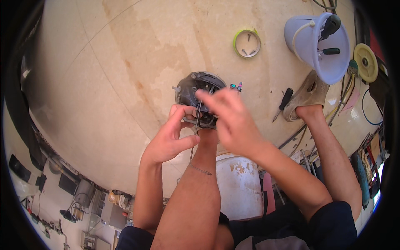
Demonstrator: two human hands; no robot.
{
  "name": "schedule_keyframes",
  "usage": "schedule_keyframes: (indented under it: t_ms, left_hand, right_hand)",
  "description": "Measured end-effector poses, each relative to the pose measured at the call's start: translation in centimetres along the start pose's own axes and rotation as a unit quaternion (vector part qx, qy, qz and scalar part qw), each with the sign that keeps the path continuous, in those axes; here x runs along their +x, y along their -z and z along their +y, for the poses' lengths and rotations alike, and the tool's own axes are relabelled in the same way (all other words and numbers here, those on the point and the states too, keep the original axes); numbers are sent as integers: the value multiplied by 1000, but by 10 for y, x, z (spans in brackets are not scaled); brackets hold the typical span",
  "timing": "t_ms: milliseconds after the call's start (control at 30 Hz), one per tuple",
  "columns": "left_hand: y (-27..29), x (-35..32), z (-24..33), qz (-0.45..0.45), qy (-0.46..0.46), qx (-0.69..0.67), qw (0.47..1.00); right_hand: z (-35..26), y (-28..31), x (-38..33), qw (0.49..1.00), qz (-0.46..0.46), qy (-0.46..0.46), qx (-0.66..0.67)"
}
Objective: The person disassembles a car component by detaching wires and removing screws with a screwdriver. They place the screws and smaller detached parts into a purple bowl while sitting on a bucket.
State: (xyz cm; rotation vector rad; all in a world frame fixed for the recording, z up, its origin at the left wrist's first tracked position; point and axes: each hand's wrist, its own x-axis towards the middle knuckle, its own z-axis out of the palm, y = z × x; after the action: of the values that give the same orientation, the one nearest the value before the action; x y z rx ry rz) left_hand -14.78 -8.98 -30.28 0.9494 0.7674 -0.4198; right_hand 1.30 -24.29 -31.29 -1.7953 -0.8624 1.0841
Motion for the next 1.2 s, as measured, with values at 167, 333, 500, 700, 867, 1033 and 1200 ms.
schedule_keyframes:
  t_ms: [167,333,500,700,867,1033,1200]
  left_hand:
    - [-1,5,7,-5,7,31,999]
    - [10,-9,46,-18,147,16,989]
    - [7,-24,64,58,178,396,899]
    - [-17,-13,38,200,-106,497,838]
    - [-28,3,30,216,-28,458,862]
    - [-28,21,24,239,-81,498,829]
    - [-35,21,14,269,-72,465,840]
  right_hand:
    - [35,-5,53,990,65,-119,35]
    - [49,-9,59,982,-75,-145,92]
    - [32,-5,61,979,-126,-153,43]
    - [25,-2,60,974,-146,-172,-8]
    - [27,0,54,980,-150,-131,26]
    - [25,0,54,981,-147,-123,28]
    - [22,-1,52,980,-153,-124,16]
